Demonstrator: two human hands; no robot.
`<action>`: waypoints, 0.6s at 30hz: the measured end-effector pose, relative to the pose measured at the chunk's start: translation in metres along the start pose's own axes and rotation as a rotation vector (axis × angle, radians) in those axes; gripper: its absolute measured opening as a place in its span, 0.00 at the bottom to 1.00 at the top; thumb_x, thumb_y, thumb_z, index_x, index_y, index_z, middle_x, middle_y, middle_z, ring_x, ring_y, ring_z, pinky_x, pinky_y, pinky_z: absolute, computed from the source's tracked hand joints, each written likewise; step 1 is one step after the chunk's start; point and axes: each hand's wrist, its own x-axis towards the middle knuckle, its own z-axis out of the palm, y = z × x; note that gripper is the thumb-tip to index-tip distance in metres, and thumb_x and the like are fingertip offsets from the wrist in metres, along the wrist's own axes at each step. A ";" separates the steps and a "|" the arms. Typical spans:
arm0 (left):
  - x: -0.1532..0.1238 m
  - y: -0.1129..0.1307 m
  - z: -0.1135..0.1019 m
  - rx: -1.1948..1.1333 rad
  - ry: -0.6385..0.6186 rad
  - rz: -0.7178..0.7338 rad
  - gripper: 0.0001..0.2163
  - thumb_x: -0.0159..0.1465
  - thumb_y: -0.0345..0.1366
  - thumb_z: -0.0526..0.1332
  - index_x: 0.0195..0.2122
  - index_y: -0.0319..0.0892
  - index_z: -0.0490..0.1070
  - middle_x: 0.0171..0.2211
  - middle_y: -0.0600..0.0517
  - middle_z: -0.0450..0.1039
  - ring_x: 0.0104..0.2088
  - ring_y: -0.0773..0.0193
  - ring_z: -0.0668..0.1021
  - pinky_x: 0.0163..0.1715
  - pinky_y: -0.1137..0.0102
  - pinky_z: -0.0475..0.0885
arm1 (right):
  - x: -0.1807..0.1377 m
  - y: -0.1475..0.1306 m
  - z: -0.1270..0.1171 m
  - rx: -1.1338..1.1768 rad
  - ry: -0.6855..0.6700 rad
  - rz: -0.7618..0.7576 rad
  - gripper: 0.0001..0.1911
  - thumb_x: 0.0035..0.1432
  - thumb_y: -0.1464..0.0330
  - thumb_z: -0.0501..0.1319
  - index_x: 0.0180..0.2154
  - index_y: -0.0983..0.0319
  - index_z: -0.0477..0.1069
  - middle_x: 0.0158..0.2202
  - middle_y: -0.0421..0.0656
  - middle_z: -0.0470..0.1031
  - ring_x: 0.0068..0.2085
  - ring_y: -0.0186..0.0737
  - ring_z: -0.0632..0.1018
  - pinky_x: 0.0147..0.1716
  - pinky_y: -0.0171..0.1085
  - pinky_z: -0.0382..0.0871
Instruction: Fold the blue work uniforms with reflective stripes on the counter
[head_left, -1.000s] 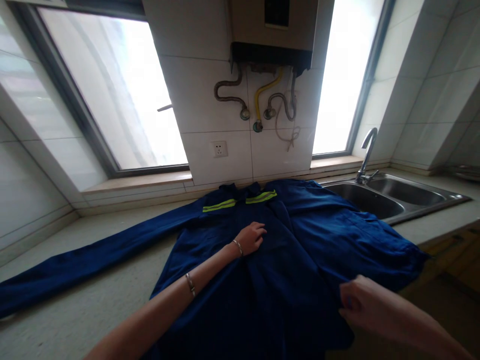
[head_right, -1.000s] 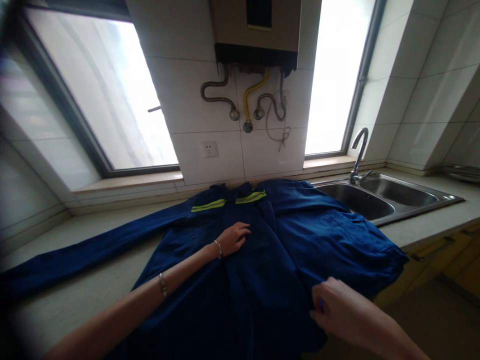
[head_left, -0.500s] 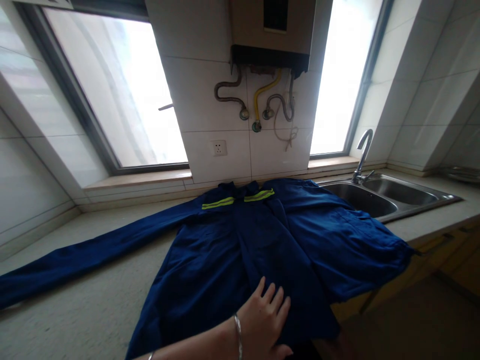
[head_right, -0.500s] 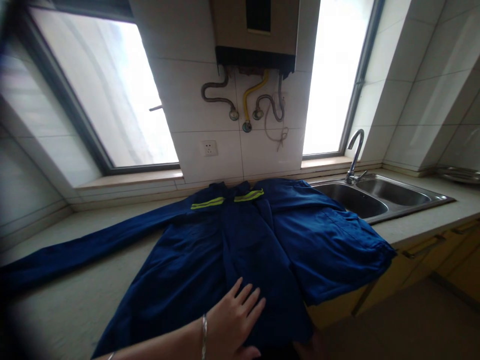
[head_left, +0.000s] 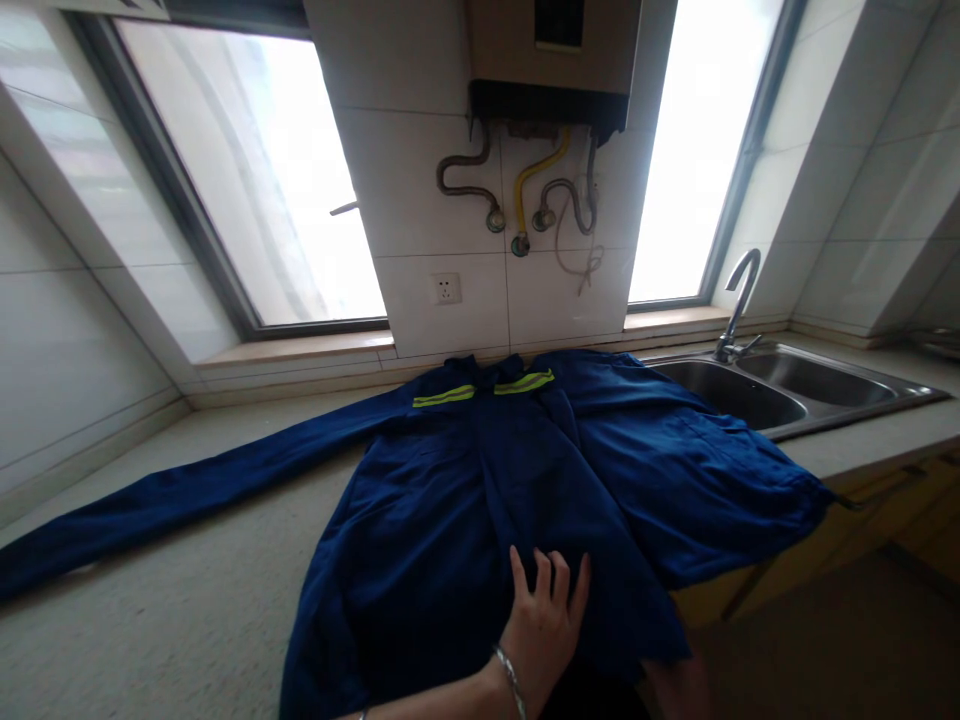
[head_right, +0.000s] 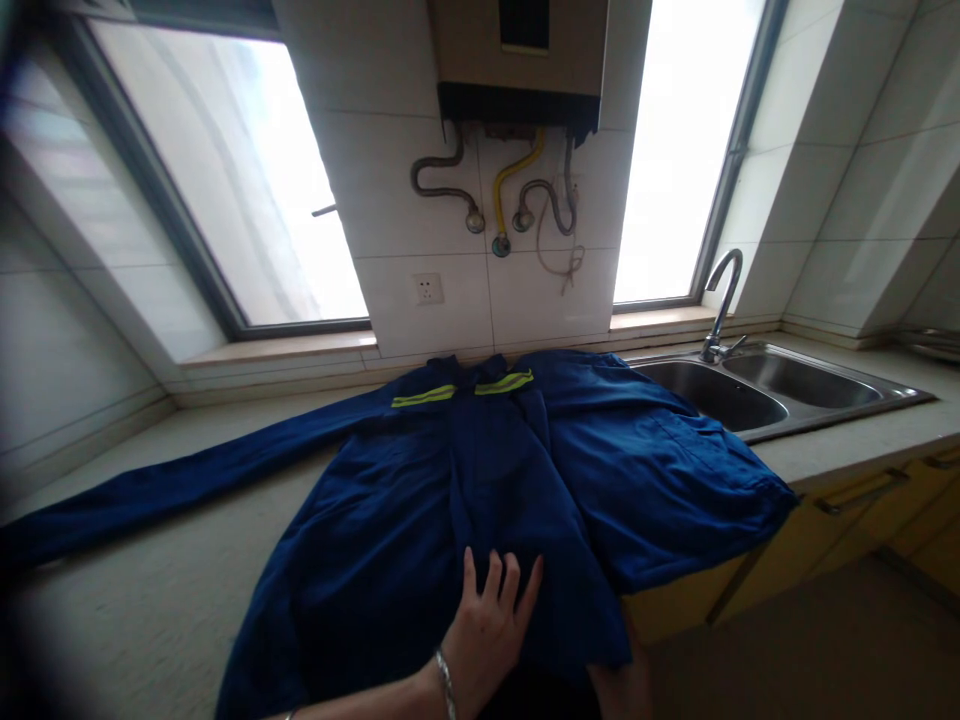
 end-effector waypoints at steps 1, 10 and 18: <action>0.001 -0.004 -0.005 -0.025 -0.030 0.025 0.29 0.61 0.36 0.52 0.64 0.40 0.49 0.50 0.35 0.66 0.51 0.41 0.68 0.48 0.36 0.58 | 0.000 -0.001 -0.005 -0.017 0.068 -0.015 0.25 0.47 0.54 0.58 0.45 0.59 0.73 0.30 0.46 0.77 0.35 0.52 0.78 0.30 0.41 0.74; -0.016 -0.054 -0.050 -0.159 -0.263 0.296 0.29 0.60 0.36 0.51 0.62 0.29 0.52 0.59 0.28 0.53 0.59 0.41 0.60 0.43 0.55 0.69 | 0.040 -0.050 -0.099 -0.385 0.145 -0.472 0.23 0.51 0.74 0.52 0.48 0.56 0.71 0.42 0.45 0.72 0.39 0.38 0.78 0.34 0.29 0.72; -0.057 -0.061 -0.043 -0.013 -0.268 0.326 0.26 0.62 0.33 0.48 0.62 0.36 0.53 0.42 0.33 0.71 0.33 0.50 0.76 0.31 0.57 0.69 | 0.010 -0.049 -0.102 -0.184 -0.057 -0.285 0.35 0.53 0.70 0.54 0.63 0.56 0.50 0.56 0.47 0.65 0.50 0.46 0.73 0.41 0.35 0.72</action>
